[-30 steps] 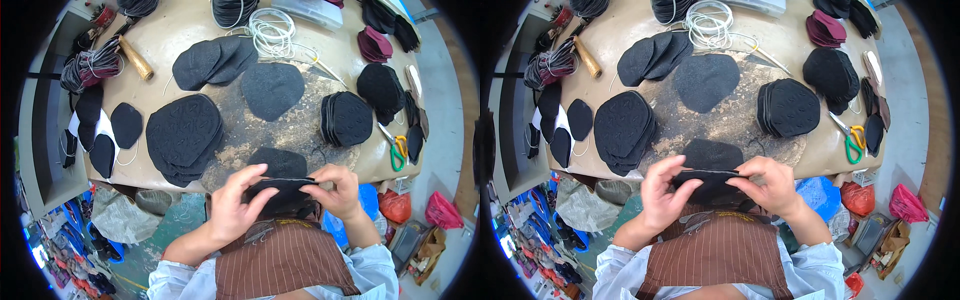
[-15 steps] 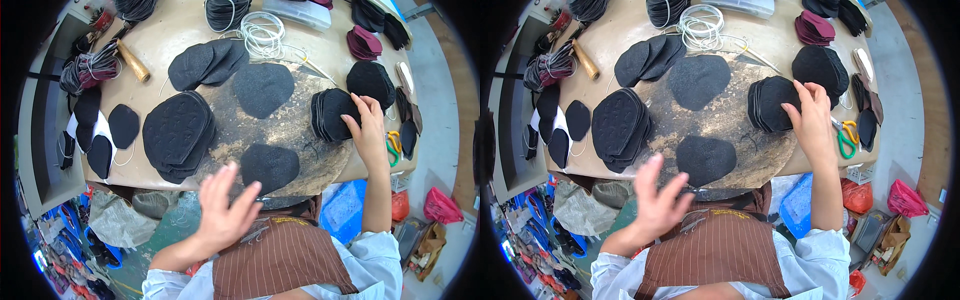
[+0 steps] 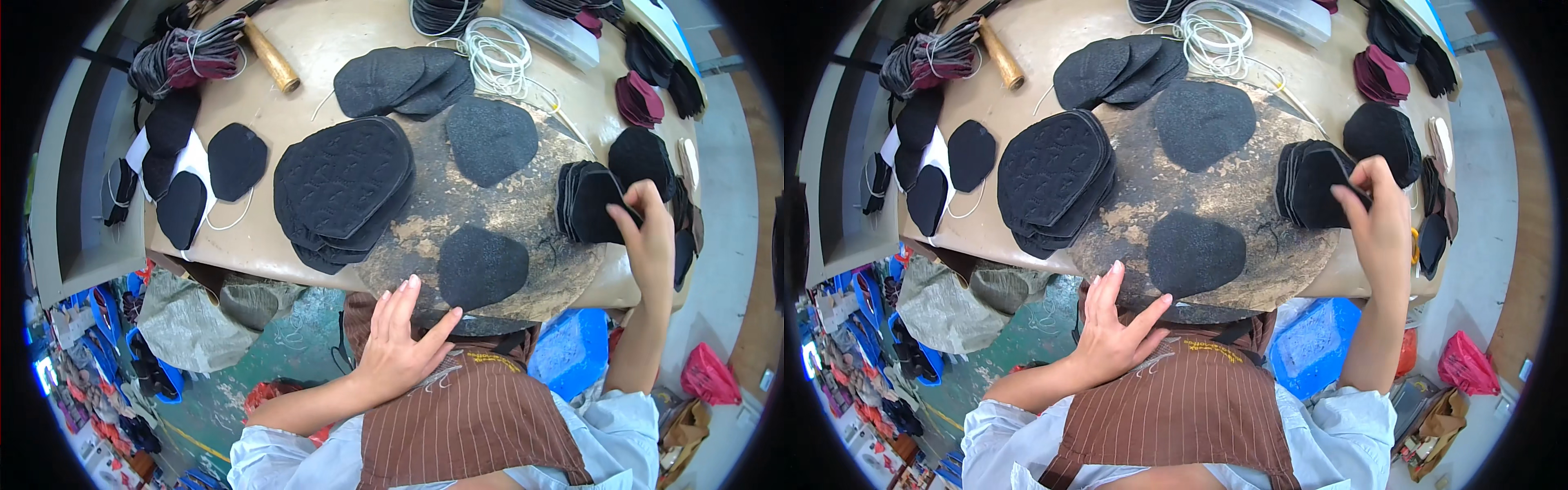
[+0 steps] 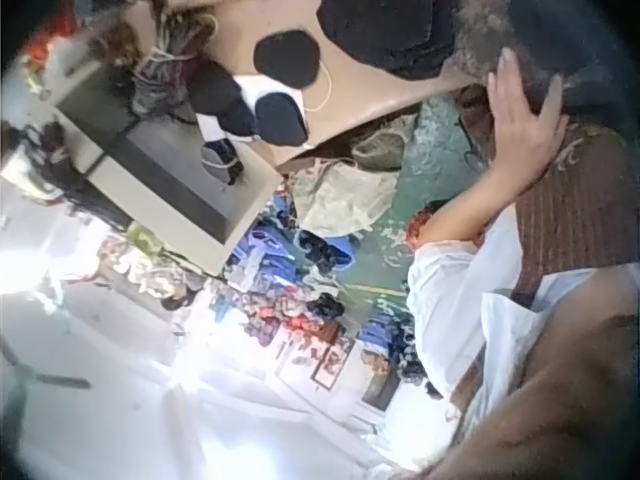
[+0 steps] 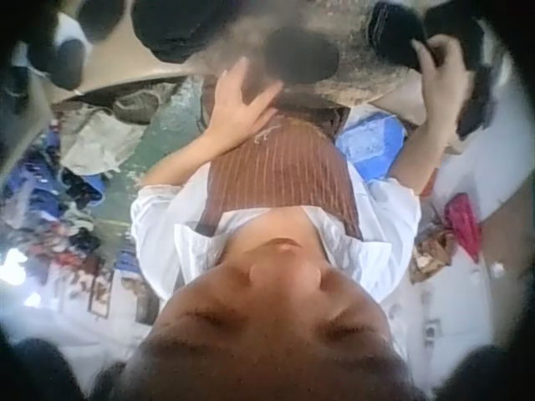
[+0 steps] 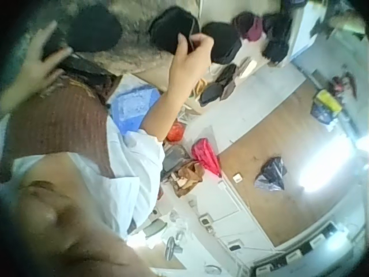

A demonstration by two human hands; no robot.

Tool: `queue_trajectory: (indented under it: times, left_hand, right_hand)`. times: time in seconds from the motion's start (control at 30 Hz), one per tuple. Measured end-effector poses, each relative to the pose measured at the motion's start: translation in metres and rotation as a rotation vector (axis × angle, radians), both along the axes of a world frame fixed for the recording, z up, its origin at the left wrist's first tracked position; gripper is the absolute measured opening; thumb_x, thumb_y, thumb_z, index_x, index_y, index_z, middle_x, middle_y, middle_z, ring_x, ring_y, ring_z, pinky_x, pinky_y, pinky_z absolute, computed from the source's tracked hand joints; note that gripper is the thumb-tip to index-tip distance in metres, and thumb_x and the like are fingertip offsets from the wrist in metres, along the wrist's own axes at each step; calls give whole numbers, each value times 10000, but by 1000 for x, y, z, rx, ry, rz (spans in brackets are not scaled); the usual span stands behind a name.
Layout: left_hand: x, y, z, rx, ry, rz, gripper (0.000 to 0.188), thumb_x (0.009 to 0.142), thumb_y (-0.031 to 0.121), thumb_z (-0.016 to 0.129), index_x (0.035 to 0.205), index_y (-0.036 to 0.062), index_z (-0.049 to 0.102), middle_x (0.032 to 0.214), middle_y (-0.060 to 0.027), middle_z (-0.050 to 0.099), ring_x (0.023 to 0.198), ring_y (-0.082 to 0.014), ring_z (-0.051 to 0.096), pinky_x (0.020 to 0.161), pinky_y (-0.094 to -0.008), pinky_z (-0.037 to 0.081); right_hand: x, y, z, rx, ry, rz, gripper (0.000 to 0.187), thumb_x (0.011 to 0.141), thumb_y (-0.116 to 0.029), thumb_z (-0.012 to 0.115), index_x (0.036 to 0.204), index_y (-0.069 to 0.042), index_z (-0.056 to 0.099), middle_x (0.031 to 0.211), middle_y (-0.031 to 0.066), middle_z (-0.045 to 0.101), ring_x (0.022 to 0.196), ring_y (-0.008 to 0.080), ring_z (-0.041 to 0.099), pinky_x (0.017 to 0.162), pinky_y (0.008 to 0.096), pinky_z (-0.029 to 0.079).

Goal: The person repeatedly picks up black, textured fabric pieces from a table and stacks them into a neat pile. They handle the pieces one by one, aligning them before placing them on top of the growing stack. The person occasionally gathers the entire stack and repositions it on the table.

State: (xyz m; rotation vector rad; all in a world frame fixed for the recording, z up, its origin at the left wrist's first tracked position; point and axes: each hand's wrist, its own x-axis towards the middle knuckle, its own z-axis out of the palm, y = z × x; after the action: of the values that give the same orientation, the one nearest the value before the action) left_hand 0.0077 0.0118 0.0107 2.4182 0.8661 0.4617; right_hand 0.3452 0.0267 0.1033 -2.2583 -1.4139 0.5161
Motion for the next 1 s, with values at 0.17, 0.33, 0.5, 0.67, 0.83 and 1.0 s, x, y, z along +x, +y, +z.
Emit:
queue_trajectory:
  times: [0.17,0.33,0.5,0.67,0.83,1.0]
  left_hand:
    - [0,-1,-3,11,2,27,552,687,240,793,1211,196,624,1381,-286,325,1250,-419,376,1012,-540,336]
    - [0,-1,-8,51,-20,35,523,681,237,792,1177,193,632,1373,-261,348,1237,-400,396,1000,-525,360]
    - [-2,-1,-9,72,-27,33,518,681,230,791,1173,194,632,1371,-256,351,1236,-394,399,995,-523,366]
    - [-3,-3,-12,40,-38,41,519,684,222,789,1179,214,633,1374,-247,345,1234,-384,404,992,-519,371]
    - [0,-3,-15,139,45,51,518,722,181,749,1216,263,618,1389,-220,322,1239,-360,402,971,-490,385]
    - [1,-2,-12,198,128,29,508,766,182,688,1258,262,590,1385,-195,359,1244,-332,405,1010,-480,329]
  right_hand:
    - [-62,-7,-8,-82,766,103,194,802,15,685,990,13,639,876,12,647,826,69,593,740,222,488]
    - [-93,-3,-58,-93,892,63,142,830,-25,694,956,24,648,866,18,662,809,51,583,717,220,487]
    - [-93,-2,-62,-90,806,70,161,822,-34,707,959,26,648,873,22,669,816,52,579,721,224,485]
    - [-91,-2,-64,-91,744,100,178,807,-38,720,956,32,653,859,31,674,817,62,589,732,232,489]
    - [-93,2,-60,-119,748,89,187,801,-46,726,954,36,656,863,53,686,813,75,610,729,246,499]
    - [-101,8,-55,-105,613,63,195,792,-67,737,938,36,660,845,78,696,776,84,622,696,256,507]
